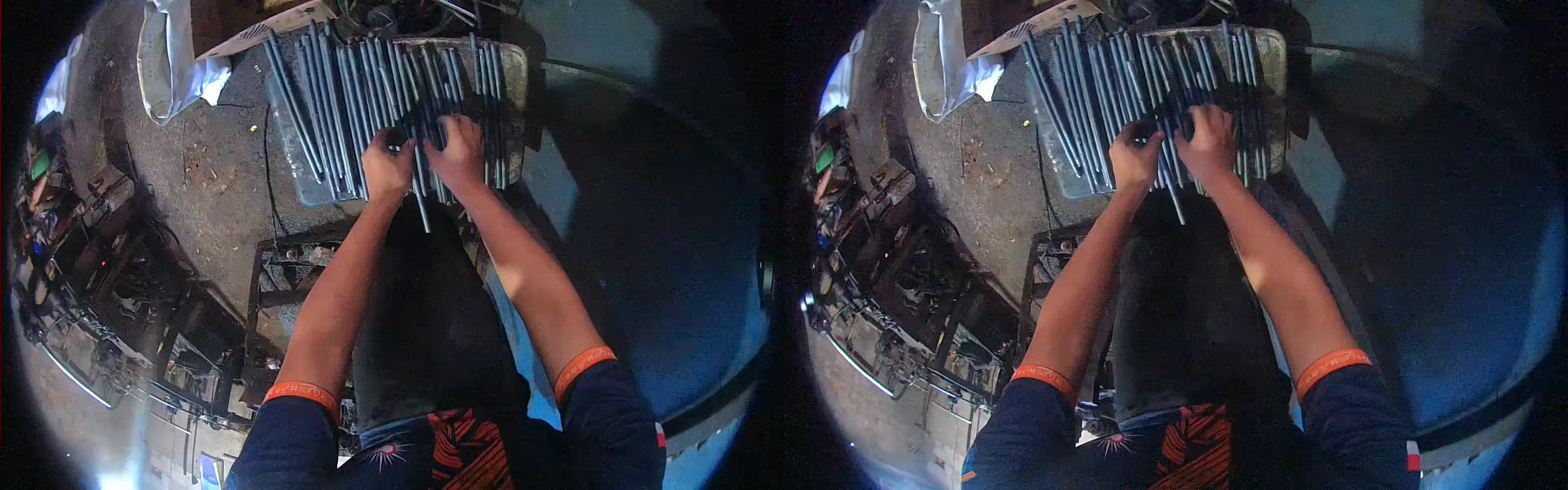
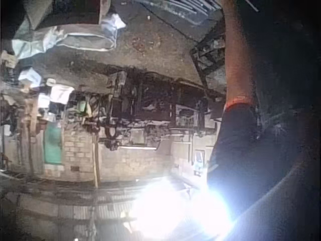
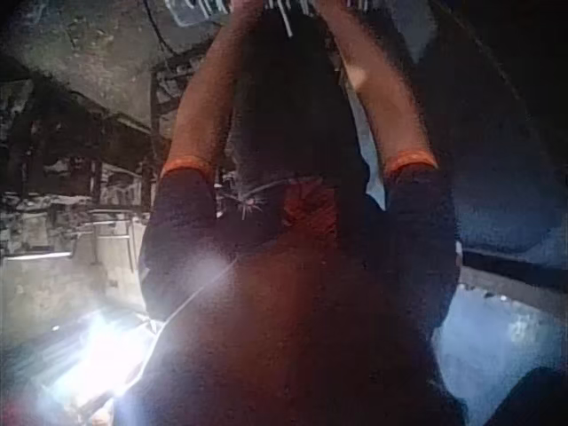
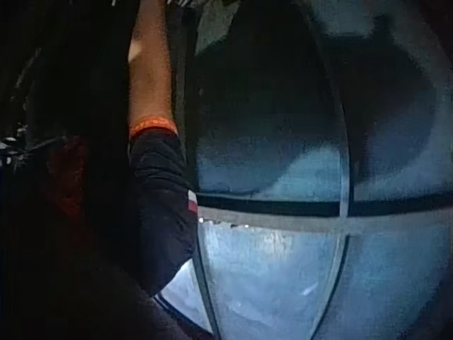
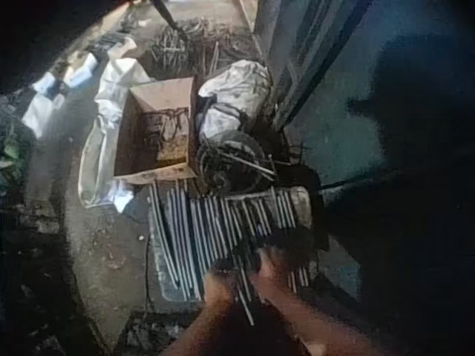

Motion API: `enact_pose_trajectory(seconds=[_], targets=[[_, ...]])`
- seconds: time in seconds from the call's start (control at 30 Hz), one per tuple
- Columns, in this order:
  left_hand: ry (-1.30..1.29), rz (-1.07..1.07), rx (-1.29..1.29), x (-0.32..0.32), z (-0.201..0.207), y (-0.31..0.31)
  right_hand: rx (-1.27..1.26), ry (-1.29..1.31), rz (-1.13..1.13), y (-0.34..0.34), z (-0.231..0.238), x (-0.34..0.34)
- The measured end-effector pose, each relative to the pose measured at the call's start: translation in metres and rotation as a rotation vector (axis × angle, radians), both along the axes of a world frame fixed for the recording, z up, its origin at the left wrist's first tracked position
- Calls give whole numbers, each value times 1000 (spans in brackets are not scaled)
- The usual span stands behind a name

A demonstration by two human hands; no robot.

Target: The person operates a lathe machine to process and shape a metal rod, checking the results and organizing finished pieces.

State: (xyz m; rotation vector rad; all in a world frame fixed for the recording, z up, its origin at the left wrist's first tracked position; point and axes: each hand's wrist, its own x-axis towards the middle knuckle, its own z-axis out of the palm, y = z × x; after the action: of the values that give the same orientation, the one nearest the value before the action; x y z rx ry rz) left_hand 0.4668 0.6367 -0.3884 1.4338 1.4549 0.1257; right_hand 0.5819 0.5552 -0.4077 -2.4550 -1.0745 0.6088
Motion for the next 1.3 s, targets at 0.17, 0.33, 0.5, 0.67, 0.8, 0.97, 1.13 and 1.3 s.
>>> enact_pose_trajectory(seconds=[0.17, 0.33, 0.5, 0.67, 0.8, 0.97, 1.13, 1.3], targets=[[25, -37, 50, 11, -18, -2, -89, -19, 75, 16, -12, 8], [-52, -127, 128, 18, -30, 5, 9, -10, 65, 1, -33, 22], [-25, -145, 145, 21, -29, 4, -97, -85, 77, 7, -32, 15], [69, -159, 136, 34, -25, 4, -124, -159, 20, 8, -36, 8], [97, -258, 177, 35, -33, 9, -85, -174, 0, 8, -39, 5], [95, -264, 138, 45, -29, 15, -40, -105, -51, 3, -35, 22], [107, -268, 184, 53, -37, 15, -79, -57, -36, 8, -31, 26], [250, -389, 253, 63, -39, 14, -60, -42, 1, 7, -34, 36]])
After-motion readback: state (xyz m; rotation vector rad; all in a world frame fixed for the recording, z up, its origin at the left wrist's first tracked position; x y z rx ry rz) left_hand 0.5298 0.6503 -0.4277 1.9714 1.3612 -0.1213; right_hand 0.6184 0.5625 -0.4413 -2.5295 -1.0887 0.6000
